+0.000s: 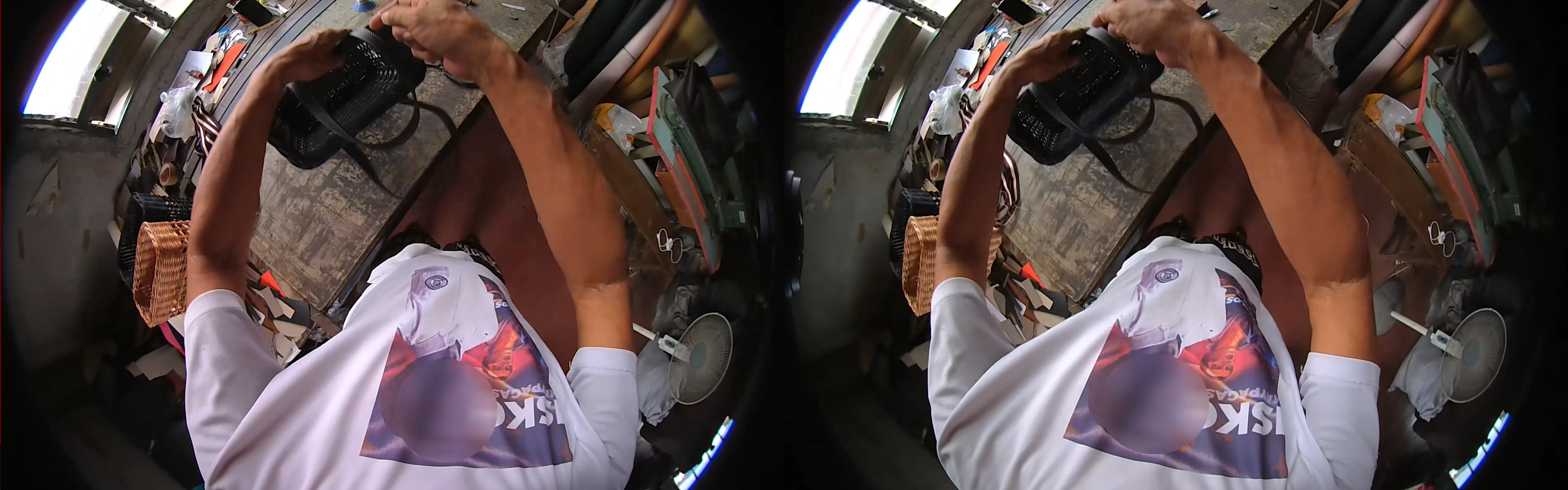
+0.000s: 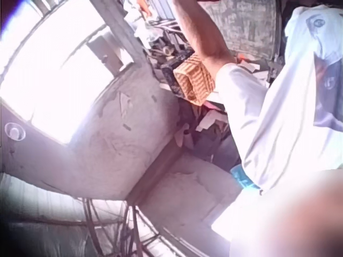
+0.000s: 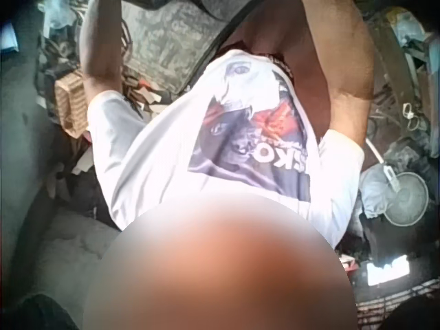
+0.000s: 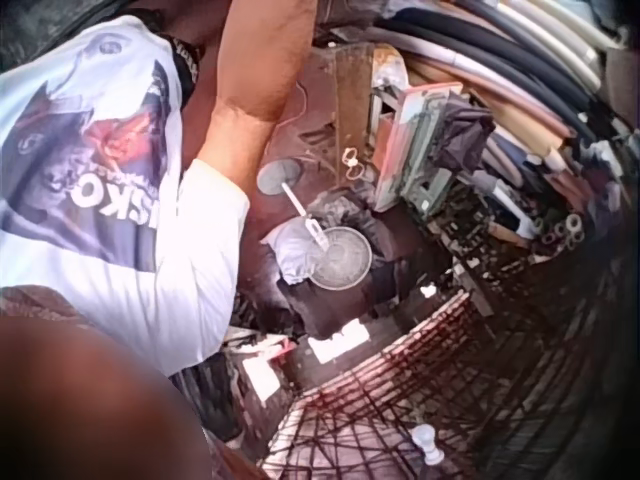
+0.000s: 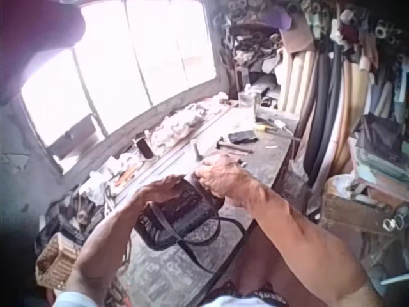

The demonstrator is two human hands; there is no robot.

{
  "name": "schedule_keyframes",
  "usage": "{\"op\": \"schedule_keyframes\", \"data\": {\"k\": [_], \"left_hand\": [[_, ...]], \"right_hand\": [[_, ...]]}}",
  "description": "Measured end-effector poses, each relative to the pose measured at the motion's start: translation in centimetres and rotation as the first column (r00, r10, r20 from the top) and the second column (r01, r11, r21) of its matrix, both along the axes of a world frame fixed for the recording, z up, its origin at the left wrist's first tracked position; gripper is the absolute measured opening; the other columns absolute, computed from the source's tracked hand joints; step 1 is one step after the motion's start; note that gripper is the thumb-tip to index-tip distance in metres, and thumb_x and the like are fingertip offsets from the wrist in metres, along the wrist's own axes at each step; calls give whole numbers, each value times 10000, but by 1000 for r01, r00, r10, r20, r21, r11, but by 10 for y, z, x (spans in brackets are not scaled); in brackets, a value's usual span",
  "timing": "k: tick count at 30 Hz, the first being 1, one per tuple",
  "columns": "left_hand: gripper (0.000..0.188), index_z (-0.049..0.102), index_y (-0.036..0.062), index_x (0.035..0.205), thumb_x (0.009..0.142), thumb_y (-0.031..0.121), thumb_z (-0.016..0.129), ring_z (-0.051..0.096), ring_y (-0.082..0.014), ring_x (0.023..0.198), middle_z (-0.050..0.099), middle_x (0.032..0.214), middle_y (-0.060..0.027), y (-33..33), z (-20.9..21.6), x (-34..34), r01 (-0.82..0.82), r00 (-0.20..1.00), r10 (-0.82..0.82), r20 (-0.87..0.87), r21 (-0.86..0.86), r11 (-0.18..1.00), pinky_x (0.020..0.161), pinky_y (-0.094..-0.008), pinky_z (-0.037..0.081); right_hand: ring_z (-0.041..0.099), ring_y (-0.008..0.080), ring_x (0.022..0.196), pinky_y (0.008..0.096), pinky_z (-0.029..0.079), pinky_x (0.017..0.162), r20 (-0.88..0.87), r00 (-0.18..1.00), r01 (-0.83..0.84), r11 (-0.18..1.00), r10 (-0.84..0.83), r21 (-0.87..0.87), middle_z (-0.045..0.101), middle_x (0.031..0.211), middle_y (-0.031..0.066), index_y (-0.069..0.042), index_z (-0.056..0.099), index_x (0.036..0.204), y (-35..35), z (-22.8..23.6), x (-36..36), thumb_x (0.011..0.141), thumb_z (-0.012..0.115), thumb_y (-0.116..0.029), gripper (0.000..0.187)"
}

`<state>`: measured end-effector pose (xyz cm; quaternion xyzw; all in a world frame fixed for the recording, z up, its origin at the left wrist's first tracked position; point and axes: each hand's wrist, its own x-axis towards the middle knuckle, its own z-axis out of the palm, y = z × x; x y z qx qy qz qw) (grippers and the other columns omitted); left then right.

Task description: Attaching a handle to a woven basket using a needle and thread.

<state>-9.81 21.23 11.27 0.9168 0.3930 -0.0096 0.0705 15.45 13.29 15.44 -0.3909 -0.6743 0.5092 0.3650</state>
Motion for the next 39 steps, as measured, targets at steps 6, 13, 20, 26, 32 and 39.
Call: {"op": "schedule_keyframes", "data": {"k": [6,13,20,26,32,39], "left_hand": [[398,587,74,1248,885,236,586,669,-285,944,691,1040,-185,6,54,1,-231,954,228,-196,7,973,785,-414,535],[373,587,28,1185,872,229,561,661,-300,923,688,1002,-194,37,28,-41,-185,983,185,-18,-44,982,801,-415,521],[506,529,31,1300,859,275,569,651,-340,1038,665,1127,-228,46,35,-26,-157,987,157,-15,2,988,861,-443,516],[579,495,35,1365,838,255,593,639,-340,1037,660,1129,-229,57,14,-45,-224,971,227,76,-44,974,887,-438,511],[578,504,43,1362,830,248,600,616,-330,1089,641,1194,-214,81,-28,-55,-158,923,205,326,-164,974,921,-426,496],[504,570,37,1278,817,239,599,621,-332,1076,647,1143,-205,55,1,-45,-174,911,238,338,-208,962,906,-428,497]], "right_hand": [[420,79,469,276,272,385,-66,969,212,938,-238,-274,532,615,5,-64,696,836,55,19,-38,910,589,-99,135],[457,98,495,278,313,405,-90,977,168,960,-192,-224,573,643,14,-52,717,854,77,21,-66,908,593,-103,145],[671,292,740,408,529,682,551,725,-11,793,-413,609,677,792,209,-35,705,906,100,9,-51,893,569,-189,207],[647,168,602,321,520,494,374,887,253,963,-270,95,656,735,97,29,656,962,73,13,-59,972,548,-264,312],[608,134,564,274,504,513,307,900,281,950,-309,133,646,711,65,13,656,906,73,35,-64,982,548,-196,247],[576,34,621,196,478,537,573,754,198,943,-321,267,614,725,-26,-26,675,1071,53,25,-7,1007,570,-194,208]]}}
